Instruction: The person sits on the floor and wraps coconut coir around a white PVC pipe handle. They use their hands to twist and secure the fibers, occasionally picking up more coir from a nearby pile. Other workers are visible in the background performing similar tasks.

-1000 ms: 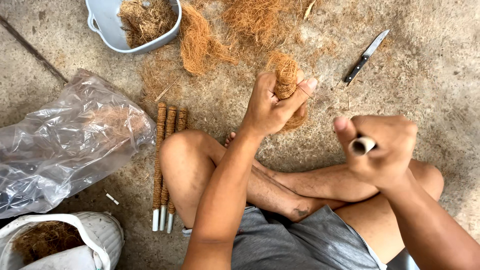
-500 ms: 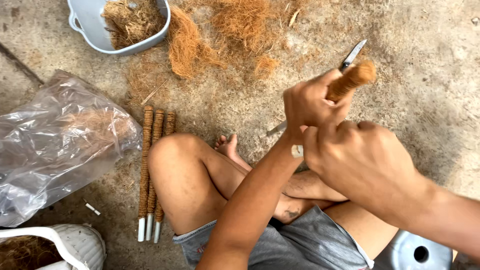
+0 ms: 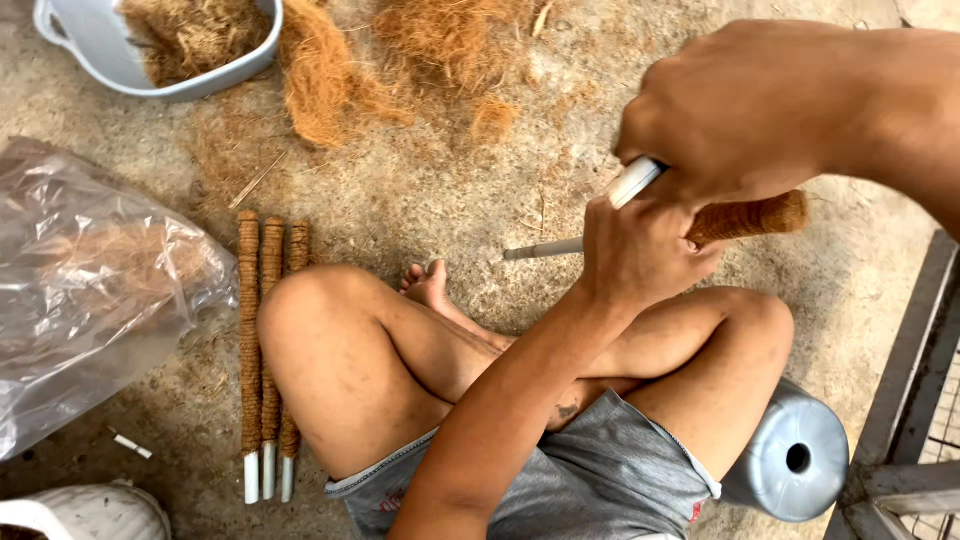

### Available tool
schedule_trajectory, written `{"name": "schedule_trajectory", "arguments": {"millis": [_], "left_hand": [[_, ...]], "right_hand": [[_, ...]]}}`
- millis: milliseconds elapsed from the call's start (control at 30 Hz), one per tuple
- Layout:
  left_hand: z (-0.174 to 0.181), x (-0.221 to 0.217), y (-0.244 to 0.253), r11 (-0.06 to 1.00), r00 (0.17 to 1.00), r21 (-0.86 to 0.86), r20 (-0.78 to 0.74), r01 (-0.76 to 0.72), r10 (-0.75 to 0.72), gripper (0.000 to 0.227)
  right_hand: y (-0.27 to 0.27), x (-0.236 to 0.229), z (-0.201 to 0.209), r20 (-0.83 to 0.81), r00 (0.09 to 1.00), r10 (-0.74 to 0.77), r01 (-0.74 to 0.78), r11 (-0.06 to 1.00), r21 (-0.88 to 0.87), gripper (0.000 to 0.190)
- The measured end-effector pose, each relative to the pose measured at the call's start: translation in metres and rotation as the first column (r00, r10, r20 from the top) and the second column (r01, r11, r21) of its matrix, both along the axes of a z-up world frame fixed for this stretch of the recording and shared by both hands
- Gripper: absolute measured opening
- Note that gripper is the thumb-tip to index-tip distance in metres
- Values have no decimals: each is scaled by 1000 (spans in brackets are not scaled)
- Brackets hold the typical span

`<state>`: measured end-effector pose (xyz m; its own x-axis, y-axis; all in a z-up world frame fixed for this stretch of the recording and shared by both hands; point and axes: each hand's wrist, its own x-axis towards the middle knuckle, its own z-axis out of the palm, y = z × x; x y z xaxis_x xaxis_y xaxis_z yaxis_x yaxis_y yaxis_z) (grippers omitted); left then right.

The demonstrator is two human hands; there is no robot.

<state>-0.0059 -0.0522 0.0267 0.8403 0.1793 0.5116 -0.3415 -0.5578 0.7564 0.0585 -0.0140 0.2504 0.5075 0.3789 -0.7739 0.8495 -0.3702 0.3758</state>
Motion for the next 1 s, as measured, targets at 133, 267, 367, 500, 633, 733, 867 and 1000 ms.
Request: {"name": "schedule_trajectory", "arguments": {"millis": [133,267,367,500,633,733,867,1000], "left_hand": [[6,-1,8,991,992,-130,123,41,-25,30],[7,-2,9,981,984,-191,176,27,7,24],[6,-2,11,981,986,-191,165,35,-3,22],[2,3,21,989,996,-143,83,32,-20,21],[-4,9,37,983,994,-172,103,64,-47,26],[-7,9,48,972,995,-216,57,95,-85,22],[-2,7,62,947,990,-287,48,141,-133,20],[3,5,75,855,958,-463,-38,234,-283,14]], "right_hand": [[-7,17,-13,-70,992,-103,106,994,36,39],[-32,47,-40,-243,963,-112,154,975,159,42],[-60,68,-59,-442,874,-204,361,881,306,34],[-94,78,-85,-595,775,-211,557,671,489,39],[-119,66,-112,-714,680,-167,728,273,629,43],[-122,46,-134,-804,594,36,805,-50,592,40],[-113,22,-144,-826,515,229,836,-348,425,43],[-101,7,-140,-892,449,60,797,-478,369,24]]}}
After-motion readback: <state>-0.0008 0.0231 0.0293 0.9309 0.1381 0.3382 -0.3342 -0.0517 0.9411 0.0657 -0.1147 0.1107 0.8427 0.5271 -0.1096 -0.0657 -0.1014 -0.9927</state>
